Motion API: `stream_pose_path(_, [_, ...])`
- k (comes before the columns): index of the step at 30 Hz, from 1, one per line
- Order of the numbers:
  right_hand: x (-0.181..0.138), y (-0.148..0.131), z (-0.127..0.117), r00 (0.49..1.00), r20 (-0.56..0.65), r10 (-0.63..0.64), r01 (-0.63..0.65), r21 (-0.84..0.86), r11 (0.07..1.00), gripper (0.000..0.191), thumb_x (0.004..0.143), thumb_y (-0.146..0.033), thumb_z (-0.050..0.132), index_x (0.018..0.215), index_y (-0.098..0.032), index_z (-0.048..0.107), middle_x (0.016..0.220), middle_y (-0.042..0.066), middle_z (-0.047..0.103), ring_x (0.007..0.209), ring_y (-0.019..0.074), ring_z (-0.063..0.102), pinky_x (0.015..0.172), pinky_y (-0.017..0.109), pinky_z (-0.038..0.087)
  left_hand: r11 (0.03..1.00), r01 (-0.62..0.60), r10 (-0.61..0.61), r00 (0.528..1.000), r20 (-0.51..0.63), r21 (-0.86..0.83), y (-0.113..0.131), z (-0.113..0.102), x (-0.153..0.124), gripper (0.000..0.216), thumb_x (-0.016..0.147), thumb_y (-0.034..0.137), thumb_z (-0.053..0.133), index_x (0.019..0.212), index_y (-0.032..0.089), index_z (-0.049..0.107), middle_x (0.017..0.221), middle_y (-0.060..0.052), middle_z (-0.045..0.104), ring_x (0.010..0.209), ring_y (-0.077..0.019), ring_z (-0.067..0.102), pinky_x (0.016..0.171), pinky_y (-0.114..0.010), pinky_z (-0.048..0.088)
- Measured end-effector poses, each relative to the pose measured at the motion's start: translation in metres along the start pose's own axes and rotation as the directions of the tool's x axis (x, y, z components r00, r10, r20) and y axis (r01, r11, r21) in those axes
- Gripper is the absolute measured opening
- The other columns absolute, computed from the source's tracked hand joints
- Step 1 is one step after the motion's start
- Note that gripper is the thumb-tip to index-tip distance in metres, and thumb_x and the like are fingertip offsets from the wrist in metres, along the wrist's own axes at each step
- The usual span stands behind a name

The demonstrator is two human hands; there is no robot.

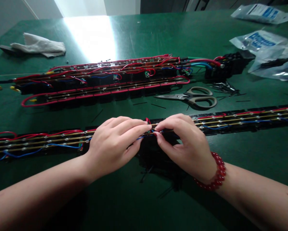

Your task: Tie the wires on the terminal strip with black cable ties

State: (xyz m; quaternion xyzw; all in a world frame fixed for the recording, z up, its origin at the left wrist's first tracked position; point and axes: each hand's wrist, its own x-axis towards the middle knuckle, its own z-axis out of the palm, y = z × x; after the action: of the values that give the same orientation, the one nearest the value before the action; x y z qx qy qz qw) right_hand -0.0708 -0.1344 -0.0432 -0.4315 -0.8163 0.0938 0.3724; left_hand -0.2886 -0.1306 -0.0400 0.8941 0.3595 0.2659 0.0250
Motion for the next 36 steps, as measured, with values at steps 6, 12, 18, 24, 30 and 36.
stream_pose_path(6, [0.0006, -0.0005, -0.0023, 1.0, 0.003, 0.019, -0.019, 0.027, 0.999, 0.012, 0.086, -0.011, 0.064, 0.089, -0.023, 0.061, 0.085, 0.002, 0.069, 0.084, 0.0177, 0.064, 0.078, 0.034, 0.052, 0.994, -0.057, 0.054, 0.998, 0.034, 0.089, -0.0014, -0.0011, -0.0012, 0.035, 0.091, 0.018, 0.06, 0.123, 0.031, 0.066, 0.122, -0.002, 0.071, 0.103, -0.0197, 0.066, 0.086, -0.034, 0.049])
stream_pose_path(12, [0.0007, -0.0005, -0.0035, 0.999, 0.013, 0.035, -0.036, 0.075, 0.997, 0.015, 0.085, -0.01, 0.064, 0.084, -0.024, 0.058, 0.083, 0.001, 0.069, 0.084, 0.0181, 0.065, 0.078, 0.036, 0.053, 0.987, -0.086, 0.081, 0.996, 0.048, 0.133, -0.0023, -0.0013, -0.0021, 0.036, 0.092, 0.02, 0.059, 0.124, 0.033, 0.066, 0.123, -0.003, 0.069, 0.104, -0.0202, 0.064, 0.082, -0.034, 0.048])
stream_pose_path(18, [0.0013, -0.0014, -0.0032, 0.999, 0.01, 0.041, -0.042, 0.109, 0.993, 0.028, 0.084, -0.008, 0.064, 0.073, -0.025, 0.044, 0.078, 0.0, 0.069, 0.082, 0.0187, 0.064, 0.078, 0.038, 0.051, 0.985, -0.104, 0.099, 0.994, 0.049, 0.134, -0.0027, -0.0011, -0.0018, 0.035, 0.092, 0.021, 0.058, 0.126, 0.03, 0.063, 0.123, -0.003, 0.069, 0.104, -0.021, 0.064, 0.082, -0.035, 0.048])
stream_pose_path(24, [0.0021, -0.0006, -0.0042, 1.0, 0.016, 0.018, -0.02, 0.115, 0.993, 0.034, 0.083, -0.007, 0.065, 0.071, -0.024, 0.038, 0.078, -0.001, 0.069, 0.082, 0.0181, 0.063, 0.079, 0.037, 0.051, 0.984, -0.105, 0.099, 0.994, 0.052, 0.144, -0.0019, -0.0008, -0.0018, 0.035, 0.092, 0.019, 0.058, 0.126, 0.029, 0.062, 0.123, -0.003, 0.069, 0.104, -0.0216, 0.063, 0.08, -0.036, 0.048])
stream_pose_path(30, [0.0005, 0.0012, -0.0037, 1.0, 0.017, 0.017, -0.02, 0.141, 0.99, 0.032, 0.082, -0.006, 0.066, 0.071, -0.024, 0.041, 0.079, -0.001, 0.069, 0.083, 0.0172, 0.063, 0.079, 0.036, 0.051, 0.982, -0.094, 0.085, 0.995, 0.059, 0.164, -0.0022, 0.0, -0.0021, 0.036, 0.091, 0.019, 0.059, 0.126, 0.029, 0.062, 0.124, -0.002, 0.069, 0.105, -0.0215, 0.064, 0.082, -0.036, 0.047])
stream_pose_path(36, [-0.0024, 0.0012, -0.0019, 0.999, 0.01, 0.045, -0.046, 0.153, 0.987, 0.027, 0.085, -0.008, 0.064, 0.073, -0.024, 0.045, 0.082, 0.0, 0.069, 0.087, 0.0169, 0.062, 0.082, 0.035, 0.05, 0.977, -0.115, 0.101, 0.991, 0.084, 0.182, -0.001, -0.0028, -0.002, 0.039, 0.091, 0.02, 0.06, 0.128, 0.03, 0.061, 0.126, -0.004, 0.067, 0.106, -0.0235, 0.064, 0.083, -0.037, 0.048])
